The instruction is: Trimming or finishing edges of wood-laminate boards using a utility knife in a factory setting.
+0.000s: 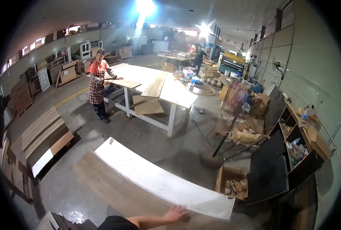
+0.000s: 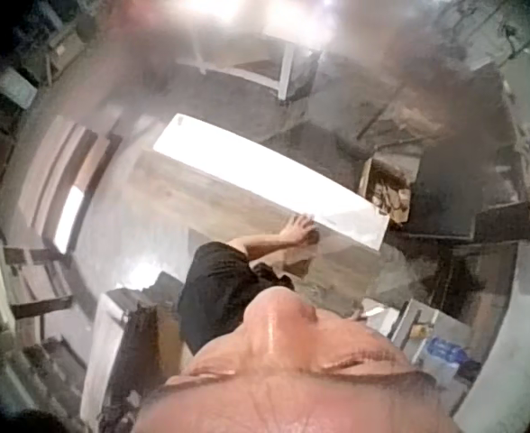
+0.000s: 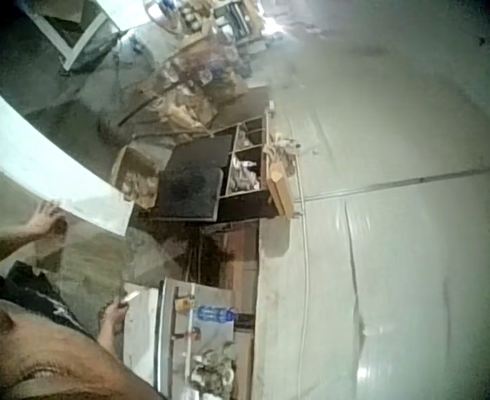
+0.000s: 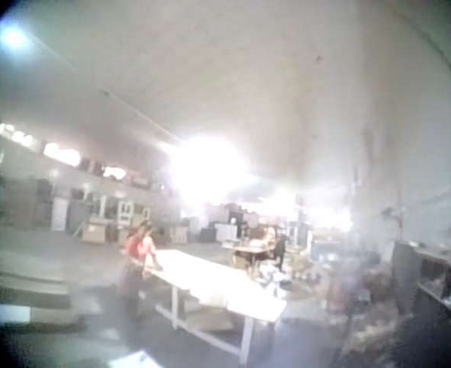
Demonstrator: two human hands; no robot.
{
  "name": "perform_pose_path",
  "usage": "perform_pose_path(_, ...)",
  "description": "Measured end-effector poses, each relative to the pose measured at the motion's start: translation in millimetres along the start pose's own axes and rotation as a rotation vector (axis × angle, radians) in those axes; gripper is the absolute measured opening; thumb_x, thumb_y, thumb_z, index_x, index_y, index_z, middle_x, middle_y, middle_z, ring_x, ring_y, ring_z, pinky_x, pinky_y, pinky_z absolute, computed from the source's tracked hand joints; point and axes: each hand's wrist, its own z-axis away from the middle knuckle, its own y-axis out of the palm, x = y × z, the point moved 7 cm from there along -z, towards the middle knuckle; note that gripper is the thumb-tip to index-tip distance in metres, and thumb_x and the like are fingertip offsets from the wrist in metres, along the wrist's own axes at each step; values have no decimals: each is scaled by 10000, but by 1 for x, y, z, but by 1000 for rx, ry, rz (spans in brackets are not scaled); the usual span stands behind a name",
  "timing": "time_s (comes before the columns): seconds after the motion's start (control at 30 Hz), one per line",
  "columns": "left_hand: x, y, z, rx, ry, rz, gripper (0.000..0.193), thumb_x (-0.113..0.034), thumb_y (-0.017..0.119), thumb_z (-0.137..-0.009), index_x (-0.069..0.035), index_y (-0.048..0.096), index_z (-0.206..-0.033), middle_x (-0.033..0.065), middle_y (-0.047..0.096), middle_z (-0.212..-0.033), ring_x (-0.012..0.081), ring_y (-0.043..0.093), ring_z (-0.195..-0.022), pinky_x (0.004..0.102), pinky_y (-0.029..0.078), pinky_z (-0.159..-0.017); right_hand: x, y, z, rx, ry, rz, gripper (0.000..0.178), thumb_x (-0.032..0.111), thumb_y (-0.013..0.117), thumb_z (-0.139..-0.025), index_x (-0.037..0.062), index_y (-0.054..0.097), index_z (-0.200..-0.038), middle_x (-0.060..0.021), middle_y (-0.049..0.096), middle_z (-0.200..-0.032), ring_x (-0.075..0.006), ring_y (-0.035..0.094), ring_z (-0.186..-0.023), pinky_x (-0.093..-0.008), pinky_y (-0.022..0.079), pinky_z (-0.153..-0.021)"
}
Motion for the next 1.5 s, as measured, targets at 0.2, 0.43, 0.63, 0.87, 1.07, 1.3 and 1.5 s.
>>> perform_pose_path(0.2,-171,-20,34,297,495,964,843,-318,656,-973,-219,167,-1653,236,496,-1494,462,598,-1195,470,529,-918,132,-34,116,634,-115,-336,376,413,596,-1027,53,623,-1135,-96,673,-932,-232,599,-758,-483,520,-713)
perform_pose_path(0.43,-261,-22,34,296,858,851,553,-397,645,-966,-147,559,-1451,145,746,-1072,361,700,-941,470,535,-816,175,-64,160,858,-118,-433,365,399,630,-1012,56,619,-1135,-94,679,-937,-218,610,-746,-461,512,-675)
perform_pose_path(0.63,-276,4,10,540,497,963,780,-302,666,-955,-208,260,-1614,226,664,-1234,434,652,-1063,480,518,-876,164,-76,138,891,-48,-486,290,334,648,-1017,57,601,-1087,-60,670,-886,-173,599,-656,-367,483,-542)
perform_pose_path(0.87,-339,23,1,576,925,497,375,-232,596,-921,-59,531,-1247,237,688,-990,490,635,-971,530,496,-791,150,-61,84,932,-73,-594,265,299,655,-1023,79,565,-1141,-42,629,-843,-159,604,-641,-318,484,-539)
perform_pose_path(1.07,-374,-28,-29,334,630,1101,494,-290,625,-971,-90,484,-1400,231,684,-975,474,635,-939,502,503,-785,153,-95,14,950,-207,-721,230,281,640,-1036,81,567,-1123,-39,632,-835,-159,615,-637,-305,488,-542)
perform_pose_path(1.3,-430,-27,-60,282,666,887,292,-336,628,-987,-79,674,-1118,213,678,-988,448,613,-911,489,498,-780,112,-106,-54,885,-141,-702,205,281,626,-1051,84,577,-1084,-35,645,-818,-146,612,-600,-296,472,-516)
perform_pose_path(1.5,-323,28,-121,19,203,531,346,-241,636,-928,-128,644,-1255,173,664,-1190,395,655,-1087,488,543,-891,67,-132,-93,650,-64,-611,243,96,607,-1013,-4,578,-1232,-90,624,-872,-143,635,-645,-322,543,-490)
